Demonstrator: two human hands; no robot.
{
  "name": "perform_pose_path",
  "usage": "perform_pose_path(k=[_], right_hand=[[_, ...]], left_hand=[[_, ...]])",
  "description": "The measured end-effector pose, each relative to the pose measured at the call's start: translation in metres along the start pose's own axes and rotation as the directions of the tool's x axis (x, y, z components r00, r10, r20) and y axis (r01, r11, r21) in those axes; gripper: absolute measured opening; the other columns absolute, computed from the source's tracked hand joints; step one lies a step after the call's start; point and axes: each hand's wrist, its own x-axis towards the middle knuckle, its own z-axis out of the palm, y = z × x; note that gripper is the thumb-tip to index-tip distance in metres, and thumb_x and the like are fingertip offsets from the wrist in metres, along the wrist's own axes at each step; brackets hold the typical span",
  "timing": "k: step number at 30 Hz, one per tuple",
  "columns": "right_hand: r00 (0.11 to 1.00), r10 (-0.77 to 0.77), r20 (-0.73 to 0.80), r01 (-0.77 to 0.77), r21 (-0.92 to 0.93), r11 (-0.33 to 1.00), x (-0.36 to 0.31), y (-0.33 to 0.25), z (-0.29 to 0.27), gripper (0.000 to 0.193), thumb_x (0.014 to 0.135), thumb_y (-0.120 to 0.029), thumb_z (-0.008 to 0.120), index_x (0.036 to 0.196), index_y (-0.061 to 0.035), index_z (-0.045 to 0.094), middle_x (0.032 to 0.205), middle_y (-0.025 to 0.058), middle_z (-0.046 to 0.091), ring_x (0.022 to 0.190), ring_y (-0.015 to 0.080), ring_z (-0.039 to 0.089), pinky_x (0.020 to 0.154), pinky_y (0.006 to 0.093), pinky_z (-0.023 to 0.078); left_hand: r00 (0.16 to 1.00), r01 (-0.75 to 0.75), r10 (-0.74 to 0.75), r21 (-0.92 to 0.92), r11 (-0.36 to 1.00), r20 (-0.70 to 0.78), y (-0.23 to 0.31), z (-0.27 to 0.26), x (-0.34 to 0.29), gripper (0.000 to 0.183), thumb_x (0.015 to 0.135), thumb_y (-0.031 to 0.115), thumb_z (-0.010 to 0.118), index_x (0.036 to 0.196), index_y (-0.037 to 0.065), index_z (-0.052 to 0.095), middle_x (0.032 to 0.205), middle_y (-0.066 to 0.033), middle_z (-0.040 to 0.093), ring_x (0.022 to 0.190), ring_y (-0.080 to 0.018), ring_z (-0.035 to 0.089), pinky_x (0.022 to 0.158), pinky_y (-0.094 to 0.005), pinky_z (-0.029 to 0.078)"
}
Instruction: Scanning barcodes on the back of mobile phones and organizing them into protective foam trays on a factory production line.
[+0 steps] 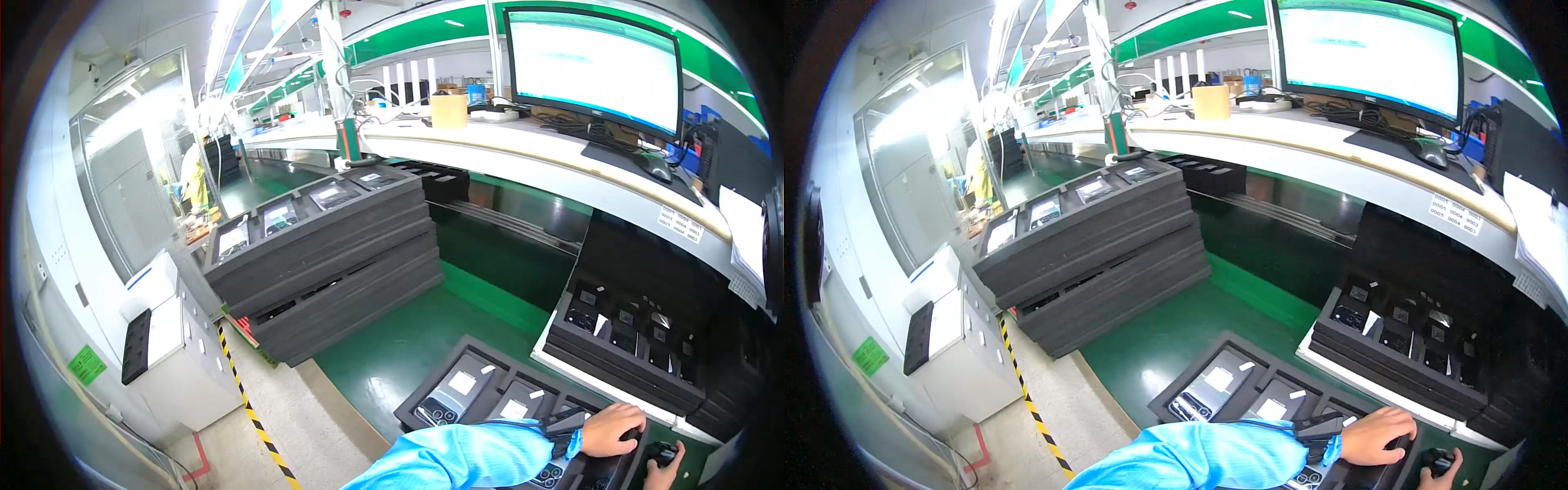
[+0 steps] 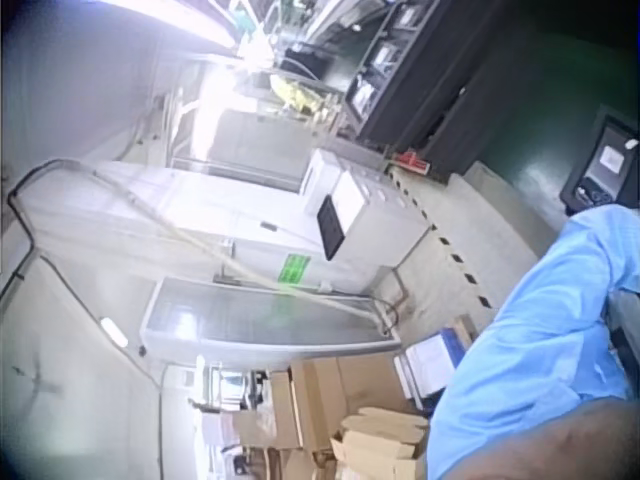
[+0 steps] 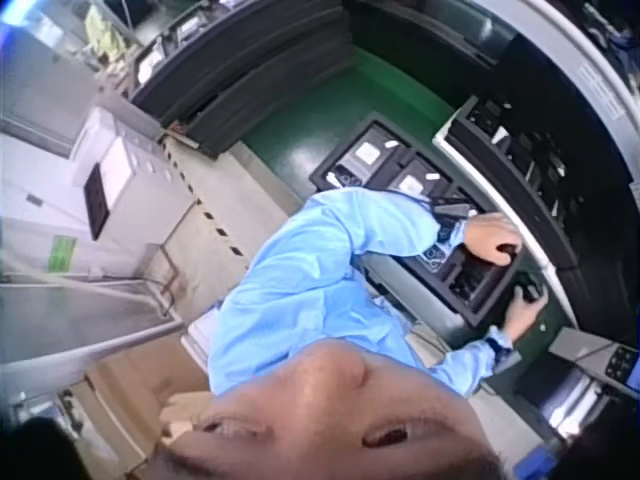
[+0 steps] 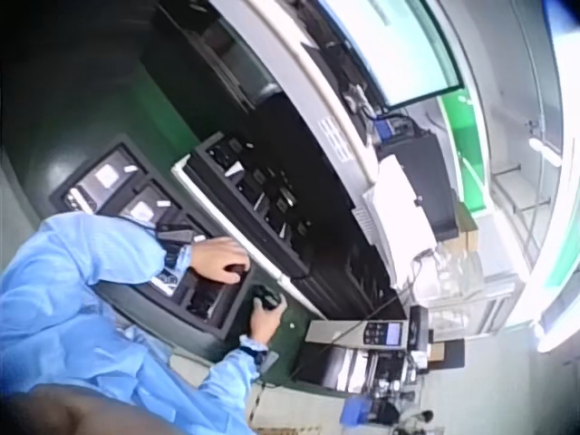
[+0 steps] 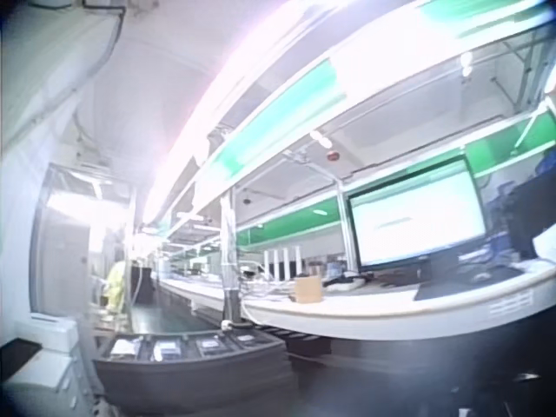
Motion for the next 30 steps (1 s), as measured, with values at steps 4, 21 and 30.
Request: perform_pose_path(k=[4, 21, 30], right_hand=[[1.000, 0.026, 0.014, -0.026, 0.003, 1.000, -0.003, -0.012, -0.007, 0.071, 0.082, -0.012, 0.082, 0.143, -0.0003, 0.047, 0.131, 0.0274, 0.060, 0.121, 0.0392, 0.059, 0.104, 0.0418, 0.046], [1.000, -0.002, -0.001, 0.002, -0.020, 1.000, -0.002, -0.009, -0.002, 0.065, 0.083, -0.012, 0.082, 0.139, 0.0003, 0.051, 0.126, 0.0241, 0.063, 0.116, 0.0352, 0.061, 0.102, 0.0398, 0.047], [1.000, 0.016, 0.004, -0.016, -0.001, 1.000, 0.001, -0.006, -0.002, 0.065, 0.084, -0.010, 0.080, 0.141, 0.0010, 0.049, 0.129, 0.0242, 0.062, 0.118, 0.0350, 0.061, 0.104, 0.0400, 0.046]], left_hand=[[1.000, -0.010, 0.010, 0.019, 1.000, -0.010, 0.000, 0.001, 0.001, 0.031, 0.081, 0.024, 0.065, 0.103, 0.005, 0.054, 0.106, -0.0154, 0.054, 0.109, -0.0372, 0.050, 0.099, -0.0462, 0.039], [1.000, 0.002, -0.002, 0.013, 1.000, -0.008, 0.003, -0.002, 0.000, 0.030, 0.083, 0.026, 0.067, 0.099, 0.005, 0.054, 0.101, -0.0147, 0.053, 0.105, -0.0357, 0.050, 0.097, -0.0453, 0.039], [1.000, 0.001, -0.001, 0.024, 1.000, 0.006, 0.003, -0.004, 0.001, 0.029, 0.083, 0.026, 0.065, 0.100, 0.005, 0.054, 0.102, -0.0147, 0.054, 0.107, -0.0356, 0.050, 0.100, -0.0453, 0.038]])
